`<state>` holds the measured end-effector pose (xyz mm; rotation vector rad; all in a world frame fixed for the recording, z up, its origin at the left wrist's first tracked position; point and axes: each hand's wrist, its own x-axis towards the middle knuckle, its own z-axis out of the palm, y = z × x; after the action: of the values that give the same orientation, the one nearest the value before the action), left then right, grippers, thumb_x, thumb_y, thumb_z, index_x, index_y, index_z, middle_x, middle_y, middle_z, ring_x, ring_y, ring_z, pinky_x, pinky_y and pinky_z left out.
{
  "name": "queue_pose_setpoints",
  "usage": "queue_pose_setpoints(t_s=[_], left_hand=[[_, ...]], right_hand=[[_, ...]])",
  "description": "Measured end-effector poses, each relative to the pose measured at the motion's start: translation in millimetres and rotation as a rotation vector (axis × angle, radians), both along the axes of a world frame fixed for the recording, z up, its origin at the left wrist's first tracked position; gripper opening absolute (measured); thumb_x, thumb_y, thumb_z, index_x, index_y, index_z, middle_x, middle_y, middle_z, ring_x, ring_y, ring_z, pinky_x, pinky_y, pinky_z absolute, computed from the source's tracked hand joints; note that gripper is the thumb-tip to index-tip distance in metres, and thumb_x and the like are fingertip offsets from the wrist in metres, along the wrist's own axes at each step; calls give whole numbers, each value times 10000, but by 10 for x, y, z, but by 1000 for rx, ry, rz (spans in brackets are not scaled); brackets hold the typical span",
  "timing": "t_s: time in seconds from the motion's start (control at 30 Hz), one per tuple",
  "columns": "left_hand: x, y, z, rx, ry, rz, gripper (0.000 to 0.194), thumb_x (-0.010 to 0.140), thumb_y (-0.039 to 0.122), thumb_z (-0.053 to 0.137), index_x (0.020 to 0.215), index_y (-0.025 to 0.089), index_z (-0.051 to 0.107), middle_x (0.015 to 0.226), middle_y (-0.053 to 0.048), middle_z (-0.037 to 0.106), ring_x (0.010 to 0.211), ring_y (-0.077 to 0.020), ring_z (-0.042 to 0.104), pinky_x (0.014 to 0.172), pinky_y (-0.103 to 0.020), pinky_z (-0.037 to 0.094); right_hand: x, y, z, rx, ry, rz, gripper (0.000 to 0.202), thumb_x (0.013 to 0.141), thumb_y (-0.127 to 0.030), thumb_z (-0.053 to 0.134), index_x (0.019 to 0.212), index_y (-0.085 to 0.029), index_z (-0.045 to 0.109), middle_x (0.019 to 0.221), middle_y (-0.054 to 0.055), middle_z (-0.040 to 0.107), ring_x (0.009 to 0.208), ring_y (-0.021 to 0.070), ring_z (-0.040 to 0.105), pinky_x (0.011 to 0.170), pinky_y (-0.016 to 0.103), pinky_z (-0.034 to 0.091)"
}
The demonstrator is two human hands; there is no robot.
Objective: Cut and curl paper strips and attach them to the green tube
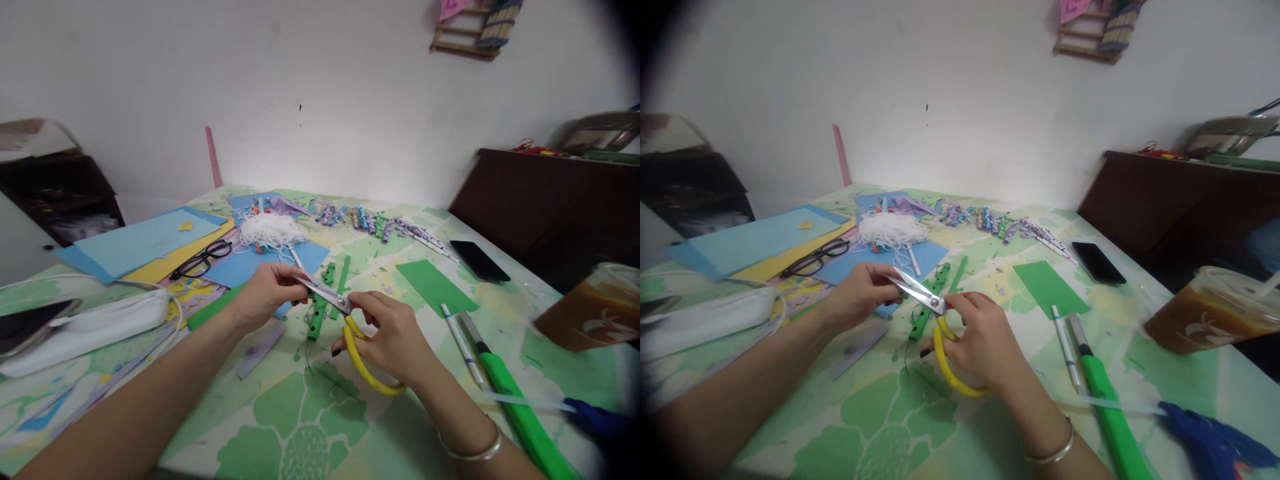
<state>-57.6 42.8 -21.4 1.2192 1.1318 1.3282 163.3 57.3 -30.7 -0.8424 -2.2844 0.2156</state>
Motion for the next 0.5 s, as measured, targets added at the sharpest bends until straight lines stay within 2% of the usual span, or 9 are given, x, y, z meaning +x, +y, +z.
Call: queue_pose_setpoints(t_s=[0.37,0.5], left_hand=[[-79,11,49,-20,100,-59,155,558,44,649,611,168,725,474,1,615,437,-98,528,444,-181,412],[-84,32,43,-14,107,-59,120,579,70,671,617,168,729,493,-5,624,459,-96,533,467,-181,421]], right_hand=[[36,5,3,-54,-25,6,388,657,-446,724,944,-195,655,841,58,656,662,161,552,569,251,397],[36,14,8,-66,-9,-8,375,656,-428,724,945,-196,666,745,24,612,586,130,500,555,240,371]])
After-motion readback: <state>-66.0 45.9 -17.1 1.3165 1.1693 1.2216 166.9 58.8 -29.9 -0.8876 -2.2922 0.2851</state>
